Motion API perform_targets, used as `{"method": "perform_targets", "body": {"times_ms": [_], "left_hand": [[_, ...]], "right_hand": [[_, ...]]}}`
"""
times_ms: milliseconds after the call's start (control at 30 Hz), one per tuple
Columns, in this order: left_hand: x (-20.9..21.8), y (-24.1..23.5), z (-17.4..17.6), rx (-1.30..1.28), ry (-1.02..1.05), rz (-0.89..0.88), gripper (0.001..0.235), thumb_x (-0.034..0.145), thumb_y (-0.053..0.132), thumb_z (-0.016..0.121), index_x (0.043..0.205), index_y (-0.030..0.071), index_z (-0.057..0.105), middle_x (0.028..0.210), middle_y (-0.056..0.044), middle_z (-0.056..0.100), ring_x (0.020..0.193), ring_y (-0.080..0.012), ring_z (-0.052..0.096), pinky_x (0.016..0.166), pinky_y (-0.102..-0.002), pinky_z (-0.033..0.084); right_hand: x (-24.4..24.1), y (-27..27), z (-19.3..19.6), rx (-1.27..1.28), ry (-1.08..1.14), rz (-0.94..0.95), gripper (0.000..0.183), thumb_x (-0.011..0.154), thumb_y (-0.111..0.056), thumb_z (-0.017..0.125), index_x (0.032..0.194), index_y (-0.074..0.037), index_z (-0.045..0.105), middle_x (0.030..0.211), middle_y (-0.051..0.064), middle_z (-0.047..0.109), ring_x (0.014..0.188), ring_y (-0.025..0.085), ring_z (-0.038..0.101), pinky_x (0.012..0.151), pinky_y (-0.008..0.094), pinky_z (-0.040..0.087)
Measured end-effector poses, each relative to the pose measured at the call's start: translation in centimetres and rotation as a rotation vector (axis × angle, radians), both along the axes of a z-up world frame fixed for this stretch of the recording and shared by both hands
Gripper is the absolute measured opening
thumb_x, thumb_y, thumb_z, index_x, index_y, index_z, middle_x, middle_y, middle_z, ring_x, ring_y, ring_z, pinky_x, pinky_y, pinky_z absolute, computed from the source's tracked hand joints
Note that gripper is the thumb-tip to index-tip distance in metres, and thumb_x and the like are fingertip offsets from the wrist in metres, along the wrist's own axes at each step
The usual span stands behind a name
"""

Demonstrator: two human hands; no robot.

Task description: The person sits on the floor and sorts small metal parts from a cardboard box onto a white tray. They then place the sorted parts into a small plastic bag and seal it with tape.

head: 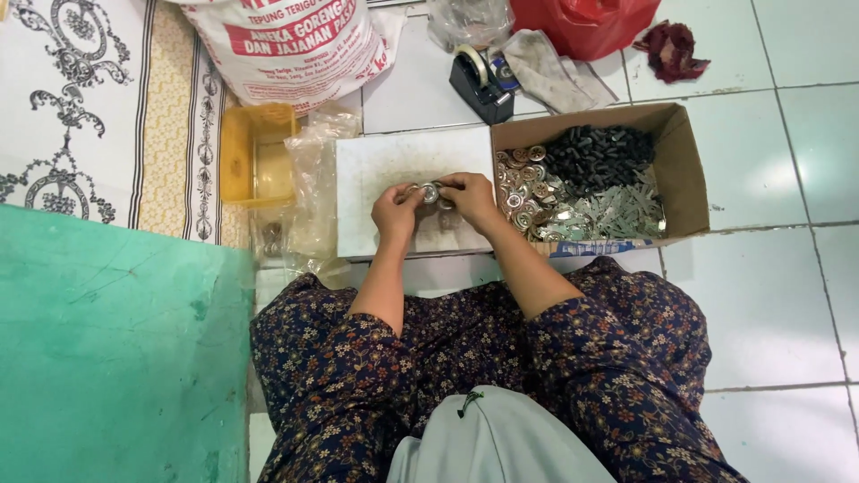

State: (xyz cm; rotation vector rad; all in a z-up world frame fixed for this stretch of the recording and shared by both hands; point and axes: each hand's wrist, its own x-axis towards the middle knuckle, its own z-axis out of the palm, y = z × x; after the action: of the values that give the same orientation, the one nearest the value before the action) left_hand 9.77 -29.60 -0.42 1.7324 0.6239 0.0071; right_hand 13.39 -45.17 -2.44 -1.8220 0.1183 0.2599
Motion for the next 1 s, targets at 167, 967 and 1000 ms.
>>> {"method": "perform_targets", "body": {"times_ms": [167,967,1000], "left_hand": [[-0.1,0.2,0.9,0.179,-0.030,-0.017,0.023,0.086,0.022,0.084,0.105,0.012,0.078,0.092,-0.007,0.078,0.094,-0.0244,0.073,0.077,-0.035,0.060],[0.4,-15.3,-5.5,0.748,-0.682,-0.763,0.013,0.088,0.017,0.070,0.101,0.019,0.075,0.092,-0.002,0.068,0.095,-0.0251,0.065,0.090,-0.043,0.049],[0.3,-16.6,-5.3,0.871,-0.591,-0.881,0.013,0.087,0.014,0.069,0.097,0.016,0.077,0.090,-0.003,0.069,0.096,-0.0242,0.065,0.094,-0.045,0.046]], "right_hand": [[2.1,1.0,-3.8,-0.204,-0.140,0.066,0.028,0.086,-0.009,0.081,0.113,-0.014,0.080,0.102,0.010,0.078,0.100,0.028,0.074,0.088,0.038,0.060],[-2.1,-18.7,-4.4,-0.675,-0.119,0.038,0.022,0.085,-0.011,0.075,0.105,-0.018,0.082,0.096,0.015,0.074,0.097,0.039,0.071,0.089,0.049,0.058],[-2.7,-18.3,-4.3,-0.693,-0.065,0.069,0.023,0.086,-0.013,0.074,0.105,-0.021,0.082,0.096,0.011,0.074,0.097,0.036,0.072,0.090,0.046,0.058]]}}
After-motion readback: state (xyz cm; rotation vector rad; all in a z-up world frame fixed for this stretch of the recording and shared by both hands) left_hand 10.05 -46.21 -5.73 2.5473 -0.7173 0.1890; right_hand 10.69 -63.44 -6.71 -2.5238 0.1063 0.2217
